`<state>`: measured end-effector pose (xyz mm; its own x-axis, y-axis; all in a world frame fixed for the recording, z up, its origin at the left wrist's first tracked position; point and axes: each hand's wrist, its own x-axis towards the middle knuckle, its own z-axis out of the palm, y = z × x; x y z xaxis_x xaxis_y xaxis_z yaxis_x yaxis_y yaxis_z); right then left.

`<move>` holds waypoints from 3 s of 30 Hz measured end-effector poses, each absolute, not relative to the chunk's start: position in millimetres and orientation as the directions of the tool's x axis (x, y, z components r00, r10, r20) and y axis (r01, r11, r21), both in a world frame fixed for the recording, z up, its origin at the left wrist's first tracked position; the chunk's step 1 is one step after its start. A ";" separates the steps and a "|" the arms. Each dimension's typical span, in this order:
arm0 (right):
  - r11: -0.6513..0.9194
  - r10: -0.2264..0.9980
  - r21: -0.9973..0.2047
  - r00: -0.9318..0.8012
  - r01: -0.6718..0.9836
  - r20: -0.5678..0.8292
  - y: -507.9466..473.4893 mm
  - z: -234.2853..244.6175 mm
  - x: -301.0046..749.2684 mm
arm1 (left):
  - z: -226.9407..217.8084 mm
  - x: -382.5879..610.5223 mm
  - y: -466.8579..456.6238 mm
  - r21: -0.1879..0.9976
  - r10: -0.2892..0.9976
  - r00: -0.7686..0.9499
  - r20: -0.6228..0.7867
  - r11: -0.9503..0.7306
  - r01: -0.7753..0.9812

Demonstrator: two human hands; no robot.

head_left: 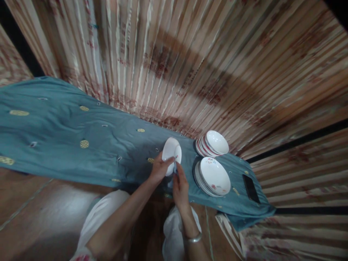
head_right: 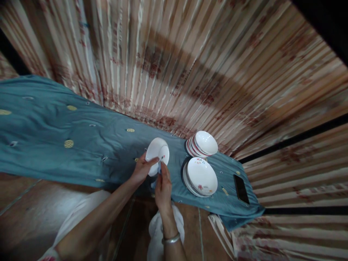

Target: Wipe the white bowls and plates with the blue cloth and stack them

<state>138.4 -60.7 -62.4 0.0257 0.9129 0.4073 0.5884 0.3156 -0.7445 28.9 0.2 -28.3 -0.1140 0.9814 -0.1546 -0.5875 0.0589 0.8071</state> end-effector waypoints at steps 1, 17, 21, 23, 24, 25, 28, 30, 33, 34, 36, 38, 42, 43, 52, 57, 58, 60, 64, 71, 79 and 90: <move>0.290 0.922 -0.783 0.061 0.550 0.383 -60.3 -60.4 135.9 | -29.1 28.1 -2.0 0.850 0.989 -0.105 -0.103 0.033 -0.525; -0.053 0.884 -0.947 0.426 -0.318 -0.192 -66.4 -55.4 133.5 | -53.0 9.1 -30.6 0.600 0.772 0.464 0.435 -0.633 0.490; -0.060 0.908 -0.960 0.385 -0.272 -0.166 -66.0 -52.7 136.0 | -59.7 13.0 -32.4 0.514 0.738 0.545 0.397 -0.671 0.534; -0.064 0.919 -0.968 0.363 -0.243 -0.152 -66.4 -52.6 135.7 | -62.7 14.2 -32.0 0.490 0.718 0.580 0.385 -0.692 0.531; -0.070 0.920 -0.967 0.359 -0.244 -0.157 -66.6 -53.0 135.8 | -63.5 14.0 -31.8 0.488 0.711 0.592 0.378 -0.697 0.526; -0.079 0.919 -0.964 0.357 -0.252 -0.168 -66.8 -53.8 136.3 | -63.5 12.9 -31.7 0.493 0.708 0.600 0.373 -0.699 0.519; -0.113 0.915 -0.955 0.347 -0.274 -0.208 -65.6 -58.2 139.9 | -60.5 4.1 -30.8 0.545 0.733 0.567 0.376 -0.670 0.504; -0.128 0.911 -0.949 0.344 -0.288 -0.228 -62.6 -62.1 143.8 | -59.0 -5.7 -28.0 0.606 0.792 0.468 0.392 -0.605 0.517; -0.137 0.913 -0.952 0.338 -0.273 -0.228 -57.7 -68.1 153.2 | -65.8 -19.8 -19.8 0.758 0.892 0.208 0.401 -0.451 0.472; -0.140 0.920 -0.964 0.332 -0.224 -0.210 -57.3 -69.6 157.9 | -71.2 -23.0 -16.8 0.826 0.923 0.101 0.371 -0.378 0.419; -0.140 0.942 -0.990 0.306 -0.011 -0.136 -59.9 -71.2 169.9 | -85.5 -25.7 -11.5 0.941 0.970 -0.069 0.233 -0.207 0.267; -0.109 0.961 -0.945 0.276 0.308 -0.021 -67.1 -69.5 183.7 | -100.3 -24.3 -8.1 0.997 0.984 -0.168 0.061 -0.052 0.058; -0.014 0.923 -0.708 0.280 0.706 0.262 -80.2 -53.1 199.5 | -114.9 -18.4 -5.9 0.967 0.978 -0.183 -0.105 0.057 -0.248; 0.016 0.912 -0.665 0.262 0.747 0.316 -79.4 -47.2 198.5 | -114.5 -17.8 -5.9 0.951 0.975 -0.184 -0.126 0.066 -0.303; 0.263 0.931 -0.432 -0.109 0.863 0.349 -36.6 -50.6 160.8 | -87.5 -19.1 -9.9 0.890 0.977 -0.135 -0.164 0.087 -0.447; 0.275 0.955 -0.335 -0.217 0.901 0.201 -28.2 -73.9 168.1 | -82.7 -16.1 -10.2 0.921 0.981 -0.114 -0.154 0.101 -0.375; 0.266 0.959 -0.315 -0.216 0.911 0.185 -24.4 -73.6 169.6 | -82.2 -15.4 -10.5 0.918 0.982 -0.103 -0.160 0.109 -0.382; 0.226 0.970 -0.280 -0.188 0.933 0.156 -14.0 -69.3 170.9 | -80.9 -13.8 -11.4 0.895 0.978 -0.071 -0.196 0.149 -0.421; 0.125 0.985 -0.255 -0.091 0.959 0.144 10.6 -60.7 163.9 | -77.3 -11.3 -12.9 0.843 0.962 -0.025 -0.271 0.224 -0.489; 0.186 0.975 -0.324 -0.134 0.928 0.177 35.5 -58.7 127.3 | -77.1 -12.1 -11.0 0.820 0.958 -0.016 -0.286 0.236 -0.521; 0.345 0.938 -0.478 -0.280 0.808 0.204 13.2 -63.6 103.7 | -74.7 -10.2 -16.2 0.829 0.955 -0.022 -0.294 0.244 -0.503; 0.394 0.890 -0.637 -0.447 0.663 0.086 -31.8 -45.3 141.9 | -65.3 -9.8 -18.3 0.804 0.952 -0.004 -0.305 0.255 -0.537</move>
<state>141.9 -31.8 -45.3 -0.4469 0.8904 0.0861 0.6628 0.3942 -0.6366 -9.8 -18.3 -65.3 -0.0042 0.9525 -0.3047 -0.5367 0.2549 0.8043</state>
